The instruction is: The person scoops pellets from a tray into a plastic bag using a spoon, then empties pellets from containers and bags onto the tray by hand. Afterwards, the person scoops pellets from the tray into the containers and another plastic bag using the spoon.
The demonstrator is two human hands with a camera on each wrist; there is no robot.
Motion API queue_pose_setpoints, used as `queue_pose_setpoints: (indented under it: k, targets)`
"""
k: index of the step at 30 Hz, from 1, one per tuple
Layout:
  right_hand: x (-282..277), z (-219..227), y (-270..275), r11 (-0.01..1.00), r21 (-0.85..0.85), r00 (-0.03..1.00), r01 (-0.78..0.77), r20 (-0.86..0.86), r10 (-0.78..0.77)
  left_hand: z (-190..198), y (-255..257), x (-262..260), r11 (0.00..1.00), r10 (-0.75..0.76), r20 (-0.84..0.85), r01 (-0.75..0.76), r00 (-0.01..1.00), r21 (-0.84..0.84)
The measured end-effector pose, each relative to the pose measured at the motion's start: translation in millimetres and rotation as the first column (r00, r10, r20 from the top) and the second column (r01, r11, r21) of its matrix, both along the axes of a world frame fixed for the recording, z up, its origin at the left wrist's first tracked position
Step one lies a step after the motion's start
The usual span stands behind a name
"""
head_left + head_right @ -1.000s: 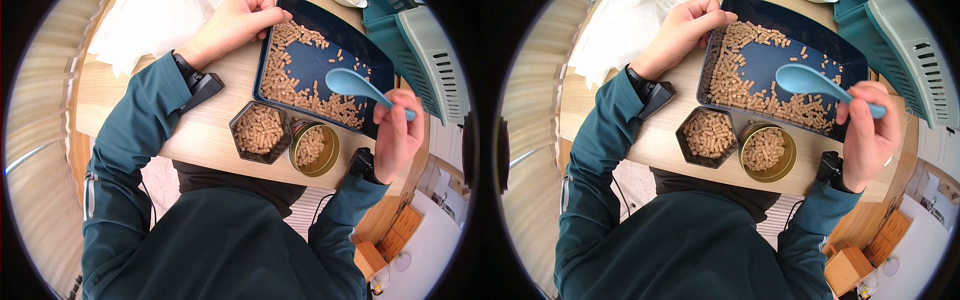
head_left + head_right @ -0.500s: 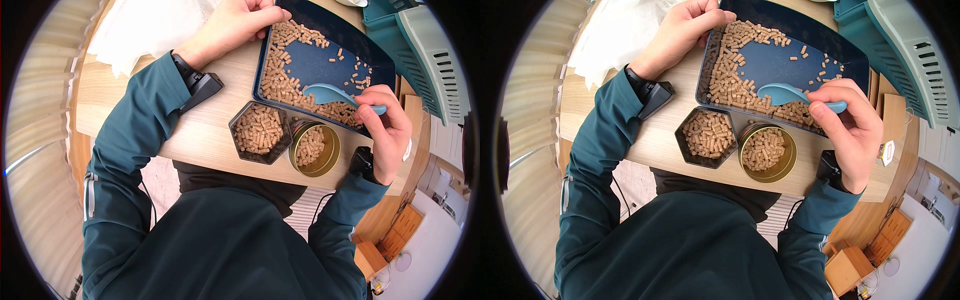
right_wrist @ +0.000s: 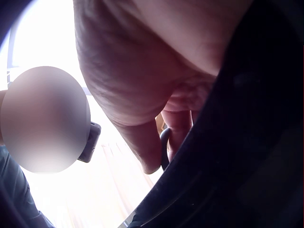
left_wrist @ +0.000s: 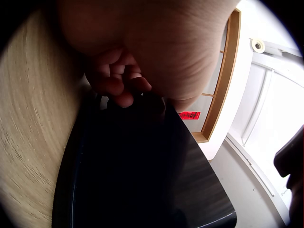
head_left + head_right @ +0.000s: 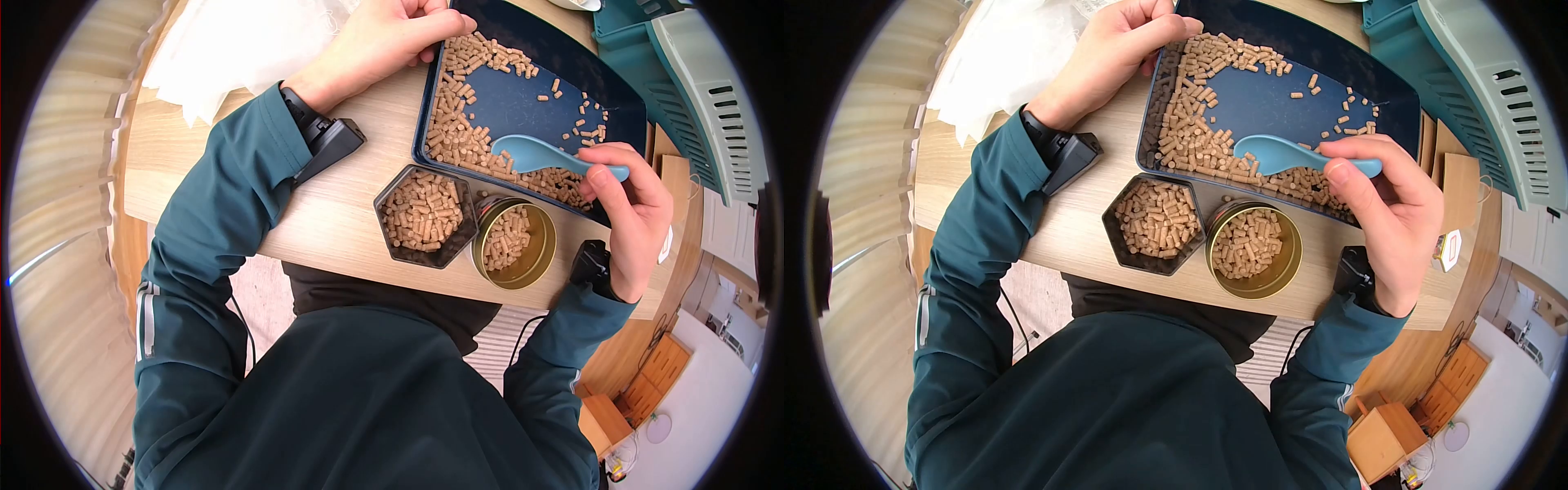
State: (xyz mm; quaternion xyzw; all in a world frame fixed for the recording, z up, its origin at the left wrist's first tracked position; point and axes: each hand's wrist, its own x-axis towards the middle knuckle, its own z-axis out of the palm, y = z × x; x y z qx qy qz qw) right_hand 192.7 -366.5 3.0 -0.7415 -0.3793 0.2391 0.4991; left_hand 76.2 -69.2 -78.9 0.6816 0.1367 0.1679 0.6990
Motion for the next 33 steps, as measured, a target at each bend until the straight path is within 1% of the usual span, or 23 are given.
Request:
queue_pose_setpoints:
  k: [6,10,12,16,18,19,21,23,25,26,27,28,30,31,33]
  targets:
    - [5,-5,-4,0.997,0.037,0.997,0.074,-0.013,-0.074,-1,0,0,1.000,-0.002,0.001,0.002,1.000,-0.003]
    - [8,-6,-5,0.996,0.030,0.996,0.083,-0.042,-0.081,0,0,0,1.000,0.002,-0.003,-0.002,1.000,0.007]
    - [9,-8,-4,0.990,0.072,0.991,0.119,-0.066,-0.114,2,-1,-1,1.000,0.002,-0.007,-0.002,1.000,0.010]
    - [11,-8,-4,0.981,0.133,0.986,0.142,-0.106,-0.128,1,-1,0,1.000,-0.004,-0.004,0.004,1.000,-0.002]
    - [12,-9,-4,0.964,0.205,0.979,0.170,-0.149,-0.141,-1,0,1,1.000,-0.007,0.010,0.007,1.000,-0.001]
    - [13,-10,-5,0.964,0.205,0.979,0.170,-0.149,-0.141,-3,1,1,1.000,-0.010,0.024,0.010,1.000,0.001]
    - [15,-11,-8,0.941,0.282,0.975,0.185,-0.170,-0.141,-3,1,1,1.000,-0.011,0.028,0.011,1.000,-0.009]
    - [14,-11,-8,0.931,0.312,0.975,0.190,-0.168,-0.143,-2,0,0,1.000,-0.012,0.031,0.013,0.999,-0.019]
    - [15,-11,-9,0.920,0.341,0.975,0.195,-0.167,-0.145,0,0,0,1.000,-0.005,0.012,0.005,1.000,0.011]
    - [18,-11,-11,0.907,0.416,0.992,0.065,-0.123,-0.015,0,0,0,1.000,-0.006,0.013,0.005,1.000,0.010]
    - [21,-12,-13,0.874,0.482,0.991,-0.066,-0.069,0.113,0,0,0,1.000,-0.005,0.007,0.005,1.000,0.008]
    - [25,-13,-14,0.874,0.482,0.991,-0.066,-0.069,0.112,1,0,0,1.000,-0.004,0.001,0.004,1.000,0.006]
    - [31,-15,-15,0.799,0.524,0.939,-0.294,0.001,0.344,0,0,1,1.000,-0.004,0.009,0.004,1.000,-0.001]
    - [30,-14,-15,0.799,0.524,0.939,-0.294,0.001,0.344,0,0,1,1.000,-0.002,0.016,0.003,1.000,-0.008]
    - [25,-13,-15,0.846,0.489,0.969,-0.212,-0.005,0.246,1,0,0,1.000,-0.001,0.002,0.001,1.000,0.007]
